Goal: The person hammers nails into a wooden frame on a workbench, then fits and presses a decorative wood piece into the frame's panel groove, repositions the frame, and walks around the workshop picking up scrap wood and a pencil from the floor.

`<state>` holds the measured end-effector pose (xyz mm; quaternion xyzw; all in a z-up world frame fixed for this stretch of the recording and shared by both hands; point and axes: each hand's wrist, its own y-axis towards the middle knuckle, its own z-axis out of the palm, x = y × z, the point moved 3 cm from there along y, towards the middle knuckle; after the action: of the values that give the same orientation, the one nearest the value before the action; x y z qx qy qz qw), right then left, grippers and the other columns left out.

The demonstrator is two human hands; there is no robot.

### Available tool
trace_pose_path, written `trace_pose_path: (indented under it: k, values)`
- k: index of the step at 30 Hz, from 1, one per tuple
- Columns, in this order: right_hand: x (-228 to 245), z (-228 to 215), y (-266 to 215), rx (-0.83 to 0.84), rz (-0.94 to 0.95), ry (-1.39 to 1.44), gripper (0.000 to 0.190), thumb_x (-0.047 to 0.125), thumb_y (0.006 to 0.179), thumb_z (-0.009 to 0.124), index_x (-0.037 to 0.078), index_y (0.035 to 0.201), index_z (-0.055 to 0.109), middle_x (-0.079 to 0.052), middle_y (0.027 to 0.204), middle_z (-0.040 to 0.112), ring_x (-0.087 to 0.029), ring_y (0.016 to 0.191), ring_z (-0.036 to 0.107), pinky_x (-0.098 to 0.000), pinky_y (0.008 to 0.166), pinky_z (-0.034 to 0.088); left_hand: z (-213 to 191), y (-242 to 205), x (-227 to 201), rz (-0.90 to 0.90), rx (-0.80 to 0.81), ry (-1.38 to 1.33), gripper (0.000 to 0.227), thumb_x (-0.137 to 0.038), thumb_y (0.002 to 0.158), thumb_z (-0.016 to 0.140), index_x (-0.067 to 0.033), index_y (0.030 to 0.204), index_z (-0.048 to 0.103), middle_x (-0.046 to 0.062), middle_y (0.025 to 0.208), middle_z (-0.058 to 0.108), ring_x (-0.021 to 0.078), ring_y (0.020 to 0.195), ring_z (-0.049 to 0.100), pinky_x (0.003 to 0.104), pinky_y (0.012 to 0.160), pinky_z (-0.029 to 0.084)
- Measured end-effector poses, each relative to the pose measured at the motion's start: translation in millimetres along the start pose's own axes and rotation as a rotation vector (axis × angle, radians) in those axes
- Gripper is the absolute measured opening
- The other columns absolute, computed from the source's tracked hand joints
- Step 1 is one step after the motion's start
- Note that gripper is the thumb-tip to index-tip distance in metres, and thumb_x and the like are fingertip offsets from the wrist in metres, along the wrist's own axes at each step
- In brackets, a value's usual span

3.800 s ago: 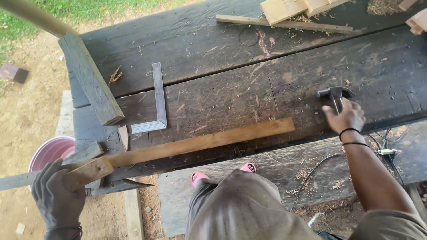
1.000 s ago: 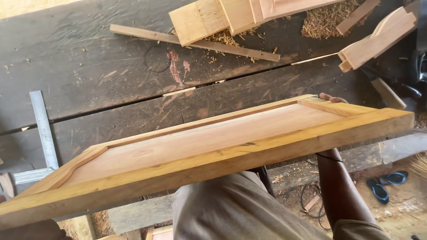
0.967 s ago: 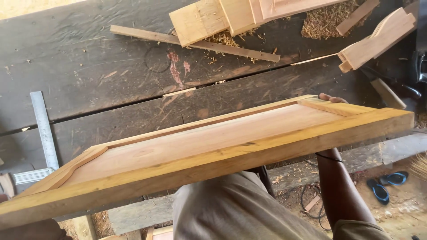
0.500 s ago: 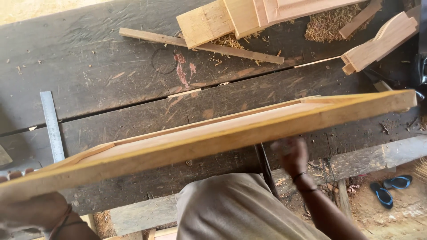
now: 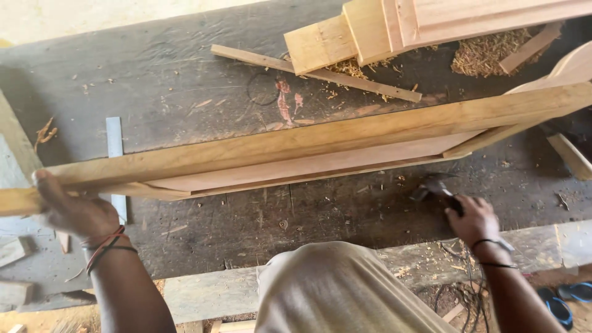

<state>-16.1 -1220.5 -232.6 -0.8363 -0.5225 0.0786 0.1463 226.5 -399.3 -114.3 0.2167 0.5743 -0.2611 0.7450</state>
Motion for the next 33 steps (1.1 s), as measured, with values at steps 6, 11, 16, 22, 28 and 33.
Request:
trace_pose_path:
  k: [6,11,16,22,28,33]
  values:
    - [-6.3,-59.7,88.7,-0.302,-0.13,0.698,0.075,0.052,0.094,0.077,-0.001,0.142,0.054,-0.018,0.137,0.06,-0.028,0.127,0.056,-0.0394,0.106,0.045,11.5,3.1,2.5,-0.041,0.02,-0.077,0.055,-0.041,0.091,0.086,-0.0049,0.122,0.058,0.005,0.112,0.065,0.0159,0.102,0.069,0.032,0.082,0.06]
    - [17.5,-36.5,150.2,-0.283,-0.234,1.12,0.053,0.04,0.103,0.073,0.002,0.137,0.056,-0.008,0.127,0.064,-0.015,0.116,0.058,-0.0296,0.102,0.046,15.5,16.5,20.0,-0.036,0.177,-0.287,0.056,-0.026,0.095,0.087,-0.0046,0.13,0.049,0.009,0.12,0.061,0.0205,0.114,0.065,0.037,0.098,0.061]
    - [21.3,-37.0,156.5,-0.355,-0.171,1.152,0.027,0.022,0.11,0.067,-0.001,0.122,0.059,-0.004,0.112,0.065,-0.014,0.106,0.06,-0.0295,0.097,0.049,28.8,35.9,39.3,0.034,0.271,-0.272,0.038,-0.005,0.102,0.087,-0.0066,0.118,0.053,0.005,0.113,0.061,0.0152,0.106,0.061,0.031,0.096,0.055]
    - [7.0,-69.2,150.0,-0.417,-0.182,0.88,0.042,0.025,0.111,0.064,-0.004,0.141,0.056,-0.012,0.134,0.066,-0.025,0.119,0.062,-0.0345,0.101,0.05,13.5,45.7,61.8,-0.069,0.163,0.172,0.028,-0.012,0.099,0.084,-0.0067,0.106,0.057,-0.001,0.093,0.057,0.0095,0.083,0.053,0.026,0.074,0.046]
    - [-35.0,-30.6,117.9,-0.111,0.078,0.332,0.075,0.06,0.11,0.065,-0.013,0.121,0.058,-0.035,0.113,0.07,-0.047,0.1,0.071,-0.0548,0.088,0.057,-38.6,20.5,107.6,-0.149,0.193,0.517,0.035,-0.005,0.087,0.078,-0.0088,0.113,0.054,-0.003,0.092,0.06,0.0069,0.078,0.057,0.025,0.07,0.051]
    - [-9.7,-14.7,66.0,-0.13,0.045,0.165,0.077,0.067,0.099,0.072,-0.007,0.12,0.064,-0.031,0.114,0.068,-0.046,0.115,0.065,-0.0556,0.099,0.052,-85.4,-5.9,122.9,-0.309,0.186,0.854,0.035,-0.008,0.087,0.074,-0.0062,0.116,0.054,0.001,0.088,0.06,0.0111,0.071,0.056,0.031,0.058,0.048]
